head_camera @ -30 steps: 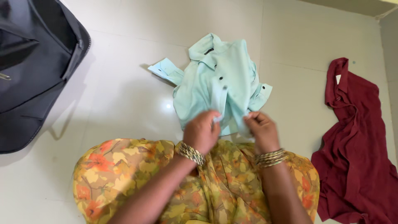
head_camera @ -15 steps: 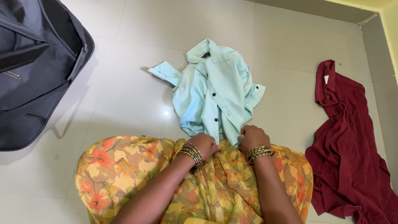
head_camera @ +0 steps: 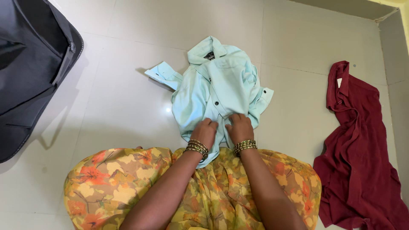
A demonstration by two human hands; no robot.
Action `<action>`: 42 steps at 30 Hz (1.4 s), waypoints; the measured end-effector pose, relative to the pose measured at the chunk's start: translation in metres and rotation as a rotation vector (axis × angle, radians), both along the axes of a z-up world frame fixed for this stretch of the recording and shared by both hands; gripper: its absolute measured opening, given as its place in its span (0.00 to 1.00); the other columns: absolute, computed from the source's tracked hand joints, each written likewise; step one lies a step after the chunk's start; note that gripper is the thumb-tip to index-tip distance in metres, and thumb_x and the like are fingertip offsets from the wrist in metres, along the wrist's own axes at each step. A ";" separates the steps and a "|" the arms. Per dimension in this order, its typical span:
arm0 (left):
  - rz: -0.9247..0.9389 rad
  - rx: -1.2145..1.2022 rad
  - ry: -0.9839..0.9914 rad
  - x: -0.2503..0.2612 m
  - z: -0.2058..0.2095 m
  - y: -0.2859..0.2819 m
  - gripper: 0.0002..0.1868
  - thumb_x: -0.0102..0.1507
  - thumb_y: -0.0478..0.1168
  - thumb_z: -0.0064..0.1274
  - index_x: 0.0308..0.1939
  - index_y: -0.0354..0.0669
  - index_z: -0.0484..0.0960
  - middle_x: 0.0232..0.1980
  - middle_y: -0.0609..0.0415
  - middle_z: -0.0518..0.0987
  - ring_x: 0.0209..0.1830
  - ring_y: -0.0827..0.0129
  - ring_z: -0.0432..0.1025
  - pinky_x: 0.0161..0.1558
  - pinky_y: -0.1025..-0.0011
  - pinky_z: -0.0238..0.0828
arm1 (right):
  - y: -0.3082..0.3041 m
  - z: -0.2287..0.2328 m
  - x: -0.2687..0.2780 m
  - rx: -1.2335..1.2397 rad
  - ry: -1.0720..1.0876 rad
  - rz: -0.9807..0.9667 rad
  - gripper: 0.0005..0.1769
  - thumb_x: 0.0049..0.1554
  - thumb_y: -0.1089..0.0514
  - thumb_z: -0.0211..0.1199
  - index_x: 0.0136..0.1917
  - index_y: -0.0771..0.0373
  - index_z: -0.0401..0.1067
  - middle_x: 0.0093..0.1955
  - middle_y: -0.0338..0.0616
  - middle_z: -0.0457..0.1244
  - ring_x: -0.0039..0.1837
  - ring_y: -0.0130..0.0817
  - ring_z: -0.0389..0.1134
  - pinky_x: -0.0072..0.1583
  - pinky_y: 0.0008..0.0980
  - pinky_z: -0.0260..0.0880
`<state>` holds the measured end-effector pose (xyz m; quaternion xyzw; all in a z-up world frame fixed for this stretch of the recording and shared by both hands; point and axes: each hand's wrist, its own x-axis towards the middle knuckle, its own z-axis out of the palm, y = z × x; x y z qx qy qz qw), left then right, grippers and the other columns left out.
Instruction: The person buttons a light blue shirt by hand and سپس spreads it flat on the floor before smoothing out wrinkles.
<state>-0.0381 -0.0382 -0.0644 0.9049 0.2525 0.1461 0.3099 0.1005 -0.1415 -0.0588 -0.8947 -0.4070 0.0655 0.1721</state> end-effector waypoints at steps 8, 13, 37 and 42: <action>-0.013 0.063 0.135 0.004 -0.019 0.010 0.08 0.61 0.35 0.49 0.41 0.45 0.82 0.43 0.47 0.77 0.46 0.52 0.75 0.45 0.56 0.74 | 0.015 -0.011 -0.004 -0.170 -0.010 -0.104 0.15 0.53 0.52 0.71 0.49 0.59 0.73 0.53 0.49 0.66 0.56 0.51 0.66 0.55 0.48 0.69; 0.003 0.138 0.157 0.007 -0.026 0.008 0.05 0.61 0.34 0.47 0.40 0.42 0.77 0.42 0.47 0.77 0.44 0.52 0.76 0.43 0.57 0.75 | 0.016 -0.008 -0.007 -0.204 -0.045 -0.112 0.19 0.48 0.52 0.73 0.49 0.59 0.73 0.53 0.48 0.66 0.56 0.50 0.66 0.53 0.49 0.70; 0.289 -0.399 -0.129 0.024 -0.056 0.013 0.03 0.54 0.35 0.62 0.32 0.41 0.86 0.34 0.48 0.85 0.34 0.59 0.80 0.42 0.65 0.77 | 0.000 -0.003 -0.002 0.252 -0.221 -0.053 0.06 0.53 0.63 0.63 0.44 0.59 0.79 0.44 0.48 0.68 0.51 0.49 0.68 0.53 0.45 0.69; 0.333 -0.695 -0.142 0.021 -0.045 0.012 0.07 0.56 0.36 0.63 0.37 0.41 0.87 0.36 0.53 0.87 0.34 0.72 0.81 0.43 0.74 0.78 | -0.006 0.014 -0.008 0.373 0.116 0.025 0.07 0.57 0.57 0.68 0.44 0.64 0.78 0.42 0.49 0.67 0.46 0.47 0.69 0.49 0.42 0.69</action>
